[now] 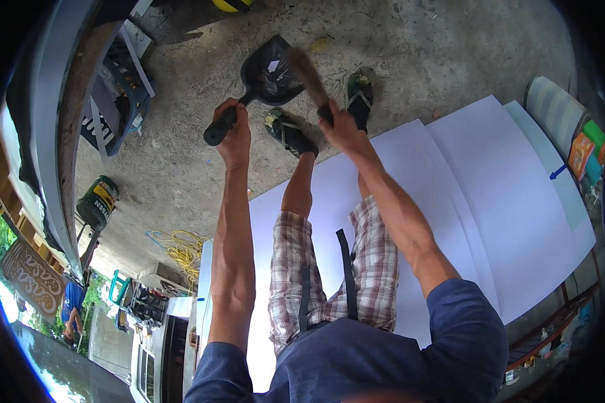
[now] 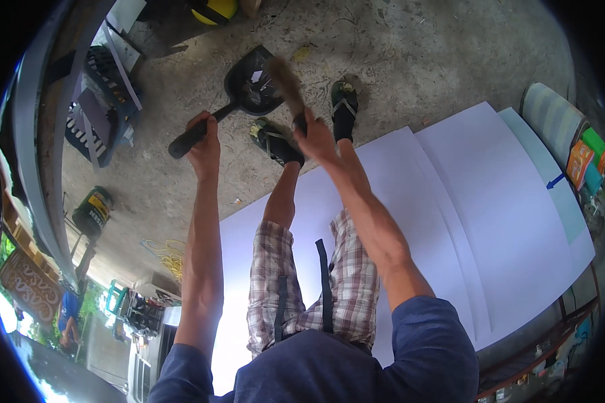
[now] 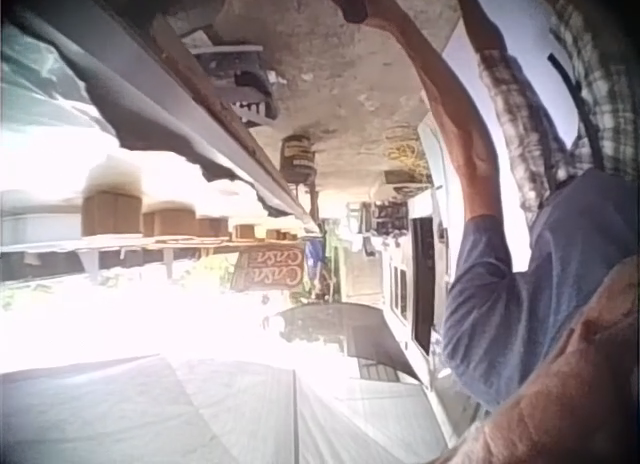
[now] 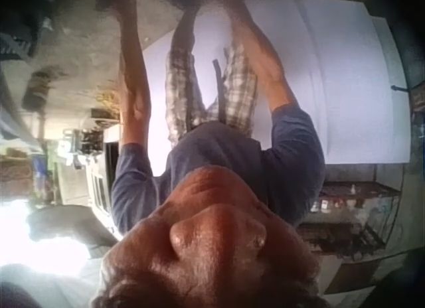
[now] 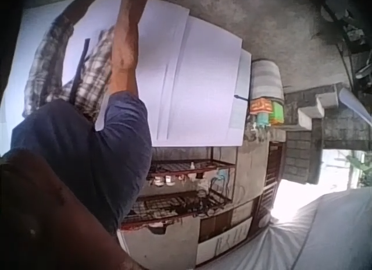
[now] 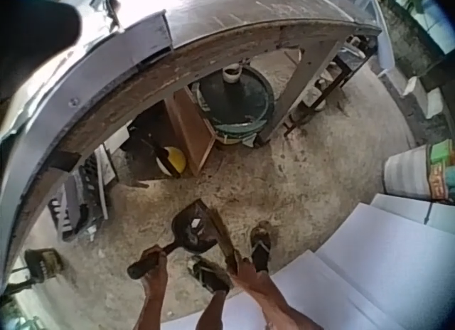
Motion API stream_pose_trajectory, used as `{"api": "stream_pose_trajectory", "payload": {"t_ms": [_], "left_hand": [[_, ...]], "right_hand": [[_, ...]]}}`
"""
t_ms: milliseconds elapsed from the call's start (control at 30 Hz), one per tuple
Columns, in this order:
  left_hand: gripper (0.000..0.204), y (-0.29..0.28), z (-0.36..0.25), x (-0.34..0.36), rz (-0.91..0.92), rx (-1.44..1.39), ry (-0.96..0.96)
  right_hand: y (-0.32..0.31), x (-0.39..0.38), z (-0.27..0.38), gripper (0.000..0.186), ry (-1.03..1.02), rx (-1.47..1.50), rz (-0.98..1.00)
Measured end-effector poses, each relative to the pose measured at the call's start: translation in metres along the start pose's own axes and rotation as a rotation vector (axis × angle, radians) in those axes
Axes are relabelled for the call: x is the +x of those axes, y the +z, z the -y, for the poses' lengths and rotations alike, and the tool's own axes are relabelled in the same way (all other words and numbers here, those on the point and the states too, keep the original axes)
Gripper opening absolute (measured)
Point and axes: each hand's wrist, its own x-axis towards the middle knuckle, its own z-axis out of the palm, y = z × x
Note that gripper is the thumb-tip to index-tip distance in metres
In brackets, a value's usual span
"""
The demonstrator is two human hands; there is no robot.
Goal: Sweeping waste and debris from the floor and work surfaces into a dustpan.
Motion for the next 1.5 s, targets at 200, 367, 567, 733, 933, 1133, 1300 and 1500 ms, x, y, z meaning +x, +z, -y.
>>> {"api": "stream_pose_trajectory", "payload": {"t_ms": [200, 367, 567, 733, 933, 1133, 1300, 1500], "left_hand": [[0.011, 0.032, -0.012, 0.008, -0.109, -0.04, -0.085], [0.01, 0.016, 0.006, 0.012, -0.253, -0.083, -0.027], [0.009, -0.002, 0.011, 0.049, -0.275, -0.043, -0.201], [0.013, 0.027, 0.0, 0.076, -0.249, 0.088, -0.195], [0.017, -0.006, 0.018, 0.08, -0.227, 0.054, -0.105], [0.016, -0.007, 0.015, 0.09, -0.18, 0.134, -0.129], [0.013, 0.02, 0.015, 0.079, -0.119, -0.01, -0.181], [0.011, -0.011, 0.022, 0.078, -0.121, 0.02, -0.173]], "right_hand": [[-0.056, 0.103, -0.018, 0.061, 0.104, -0.262, -0.116], [-0.02, 0.054, -0.003, 0.064, -0.05, -0.311, 0.099], [-0.085, 0.17, 0.056, 0.066, -0.006, -0.194, -0.133], [-0.103, 0.213, 0.045, 0.066, 0.054, -0.37, -0.063], [-0.084, 0.128, 0.044, 0.064, -0.076, -0.478, 0.231], [-0.128, 0.179, 0.07, 0.064, 0.051, -0.359, -0.037], [-0.101, 0.204, 0.058, 0.065, -0.042, -0.535, 0.078], [-0.086, 0.126, 0.077, 0.064, -0.122, -0.585, 0.279]]}}
